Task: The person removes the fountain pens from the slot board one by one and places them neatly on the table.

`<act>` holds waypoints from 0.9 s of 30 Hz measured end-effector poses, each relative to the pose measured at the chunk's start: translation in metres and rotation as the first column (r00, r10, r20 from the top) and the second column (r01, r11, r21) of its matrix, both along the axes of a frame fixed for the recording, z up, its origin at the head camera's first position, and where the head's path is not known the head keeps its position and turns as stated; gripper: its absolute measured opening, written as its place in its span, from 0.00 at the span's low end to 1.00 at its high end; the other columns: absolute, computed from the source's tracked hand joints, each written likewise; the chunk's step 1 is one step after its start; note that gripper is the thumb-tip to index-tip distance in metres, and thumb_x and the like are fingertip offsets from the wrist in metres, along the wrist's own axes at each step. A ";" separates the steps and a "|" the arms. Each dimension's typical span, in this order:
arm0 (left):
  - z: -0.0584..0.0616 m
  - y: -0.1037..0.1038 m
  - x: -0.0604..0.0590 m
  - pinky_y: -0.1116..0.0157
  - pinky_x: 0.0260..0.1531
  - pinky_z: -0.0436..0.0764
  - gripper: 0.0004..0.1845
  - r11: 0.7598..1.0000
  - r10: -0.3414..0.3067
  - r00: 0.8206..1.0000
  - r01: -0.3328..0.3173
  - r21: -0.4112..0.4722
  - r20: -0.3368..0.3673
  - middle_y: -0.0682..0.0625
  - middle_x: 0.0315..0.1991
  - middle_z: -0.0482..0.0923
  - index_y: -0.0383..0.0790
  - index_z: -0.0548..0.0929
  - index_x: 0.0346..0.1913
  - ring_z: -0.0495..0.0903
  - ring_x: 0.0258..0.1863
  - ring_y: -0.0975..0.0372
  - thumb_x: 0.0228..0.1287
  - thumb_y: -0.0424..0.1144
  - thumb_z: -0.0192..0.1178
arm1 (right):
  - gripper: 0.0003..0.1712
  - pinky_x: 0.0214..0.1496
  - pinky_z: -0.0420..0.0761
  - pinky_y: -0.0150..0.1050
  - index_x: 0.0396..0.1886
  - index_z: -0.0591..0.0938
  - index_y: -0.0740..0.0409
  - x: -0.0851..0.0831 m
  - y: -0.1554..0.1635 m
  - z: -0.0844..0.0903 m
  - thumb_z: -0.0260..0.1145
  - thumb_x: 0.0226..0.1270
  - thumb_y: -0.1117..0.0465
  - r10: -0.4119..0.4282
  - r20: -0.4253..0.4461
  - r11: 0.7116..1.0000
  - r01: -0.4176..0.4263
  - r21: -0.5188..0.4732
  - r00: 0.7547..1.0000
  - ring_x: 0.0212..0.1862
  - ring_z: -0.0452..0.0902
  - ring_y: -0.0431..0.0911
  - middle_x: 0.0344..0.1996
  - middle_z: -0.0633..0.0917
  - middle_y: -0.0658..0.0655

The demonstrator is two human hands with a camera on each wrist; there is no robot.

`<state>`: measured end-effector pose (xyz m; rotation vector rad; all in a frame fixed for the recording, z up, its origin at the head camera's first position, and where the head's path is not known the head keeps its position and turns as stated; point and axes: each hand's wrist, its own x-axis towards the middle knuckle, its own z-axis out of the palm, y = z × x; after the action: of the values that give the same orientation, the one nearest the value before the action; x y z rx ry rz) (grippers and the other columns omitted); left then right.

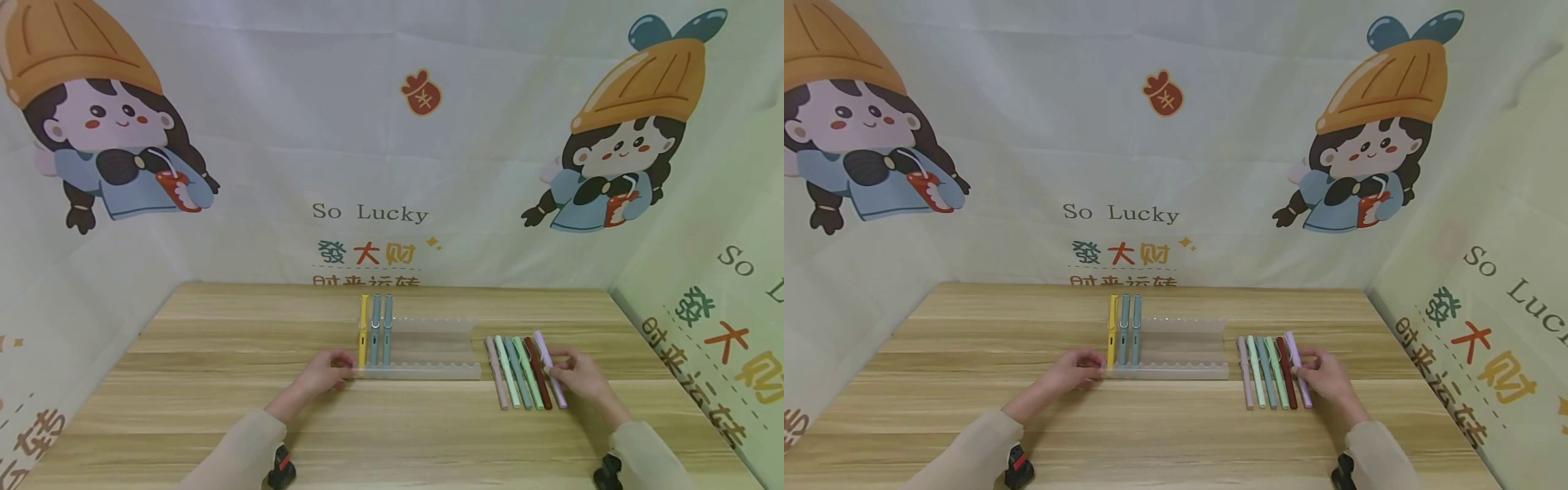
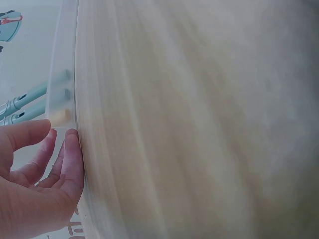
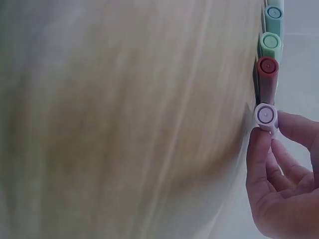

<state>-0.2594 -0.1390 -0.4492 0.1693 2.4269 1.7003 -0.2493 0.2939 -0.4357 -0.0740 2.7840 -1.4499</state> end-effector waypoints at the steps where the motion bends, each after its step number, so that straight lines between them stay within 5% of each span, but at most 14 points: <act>1: 0.000 0.000 0.000 0.63 0.26 0.76 0.08 1.000 0.002 1.000 -0.002 0.000 0.003 0.46 0.29 0.74 0.25 0.74 0.38 0.73 0.26 0.60 0.54 0.25 0.56 | 0.22 0.25 0.76 0.36 0.49 0.66 0.79 -0.001 0.000 -0.001 0.59 0.56 0.72 -0.002 0.004 1.000 0.002 0.006 1.000 0.26 0.74 0.47 0.27 0.78 0.61; 14: -0.002 0.000 -0.002 0.65 0.26 0.75 0.07 1.000 0.005 1.000 -0.005 -0.015 0.009 0.47 0.29 0.73 0.26 0.74 0.38 0.72 0.27 0.60 0.55 0.25 0.55 | 0.20 0.23 0.75 0.35 0.45 0.69 0.79 -0.006 0.002 -0.003 0.59 0.53 0.71 -0.015 0.005 0.995 0.015 0.101 1.000 0.23 0.73 0.44 0.23 0.78 0.58; 27: 0.001 0.001 0.000 0.64 0.25 0.75 0.08 1.000 0.011 1.000 -0.011 -0.008 0.016 0.46 0.29 0.73 0.25 0.74 0.38 0.72 0.27 0.60 0.55 0.25 0.56 | 0.17 0.23 0.76 0.36 0.44 0.69 0.79 -0.006 0.000 -0.004 0.55 0.56 0.71 -0.022 0.013 0.996 0.021 0.082 1.000 0.24 0.73 0.44 0.26 0.78 0.61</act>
<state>-0.2594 -0.1384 -0.4479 0.1409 2.4272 1.6895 -0.2558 0.2943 -0.4401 -0.0334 2.8380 -1.3327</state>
